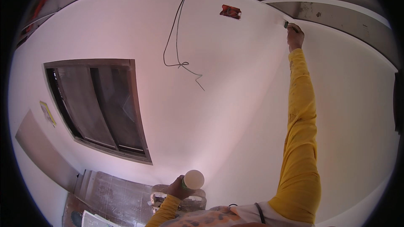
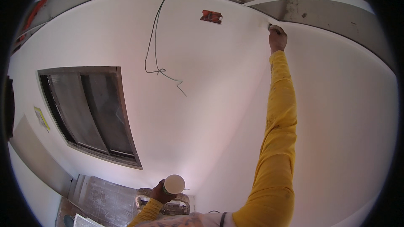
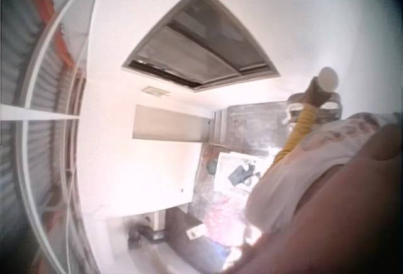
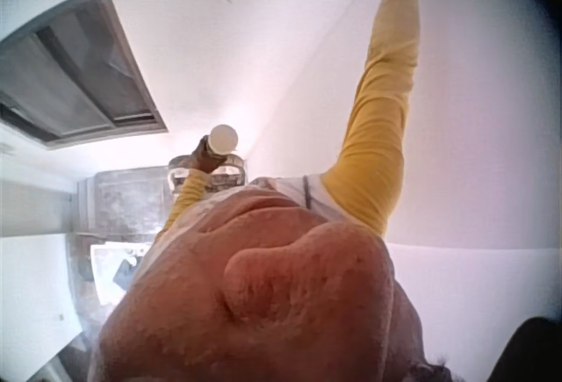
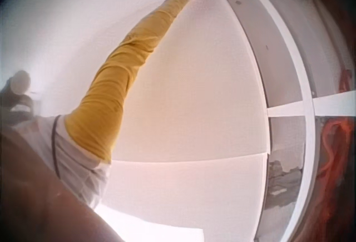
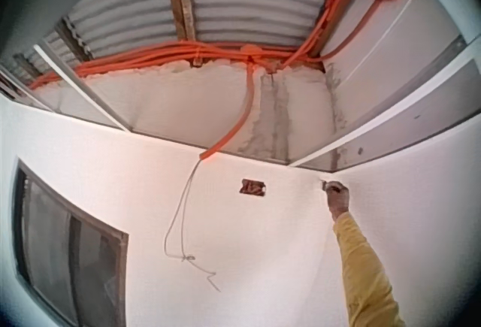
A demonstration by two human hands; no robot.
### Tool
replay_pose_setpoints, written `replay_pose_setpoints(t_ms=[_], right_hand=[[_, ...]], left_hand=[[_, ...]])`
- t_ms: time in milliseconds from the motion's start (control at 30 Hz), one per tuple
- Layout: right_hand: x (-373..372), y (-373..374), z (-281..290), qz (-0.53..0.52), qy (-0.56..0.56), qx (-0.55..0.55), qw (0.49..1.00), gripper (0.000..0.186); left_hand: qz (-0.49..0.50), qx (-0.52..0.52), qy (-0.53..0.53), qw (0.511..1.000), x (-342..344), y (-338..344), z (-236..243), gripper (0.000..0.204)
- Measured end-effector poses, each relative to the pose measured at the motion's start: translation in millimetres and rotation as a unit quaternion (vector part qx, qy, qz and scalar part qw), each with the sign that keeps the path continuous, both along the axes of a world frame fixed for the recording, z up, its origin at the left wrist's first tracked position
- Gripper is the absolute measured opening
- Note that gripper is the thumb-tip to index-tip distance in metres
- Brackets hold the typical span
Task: The person paints the ceiling white using a small brush and a container of paint while standing on a ladder. They repeatedly dip the brush into the paint and apply it to the ceiling surface, then descend the ladder and use a putty knife to scrape the ceiling near the window.
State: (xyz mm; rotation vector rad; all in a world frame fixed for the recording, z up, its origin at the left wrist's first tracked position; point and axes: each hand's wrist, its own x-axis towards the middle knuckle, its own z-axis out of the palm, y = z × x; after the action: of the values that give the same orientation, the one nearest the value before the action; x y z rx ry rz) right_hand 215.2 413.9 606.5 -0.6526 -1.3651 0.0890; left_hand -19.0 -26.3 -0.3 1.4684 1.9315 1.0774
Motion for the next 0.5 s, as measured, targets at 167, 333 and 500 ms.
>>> replay_pose_setpoints(t_ms=[167,333,500], right_hand=[[-8.2,30.2,-11.9,-0.160,-0.002,0.055,0.986,0.027],[-57.4,-3.4,-11.7,0.029,-0.038,0.003,0.999,0.023],[-63.7,-27.6,-26.4,-0.115,-0.014,-0.010,0.993,0.028]], left_hand=[[0.007,0.028,0.037,0.999,1.3,2.2,-9.0,0.084],[0.013,0.023,0.054,0.998,6.2,1.4,-6.5,0.074],[-0.005,0.092,0.127,0.988,5.4,5.6,-9.5,0.091]])
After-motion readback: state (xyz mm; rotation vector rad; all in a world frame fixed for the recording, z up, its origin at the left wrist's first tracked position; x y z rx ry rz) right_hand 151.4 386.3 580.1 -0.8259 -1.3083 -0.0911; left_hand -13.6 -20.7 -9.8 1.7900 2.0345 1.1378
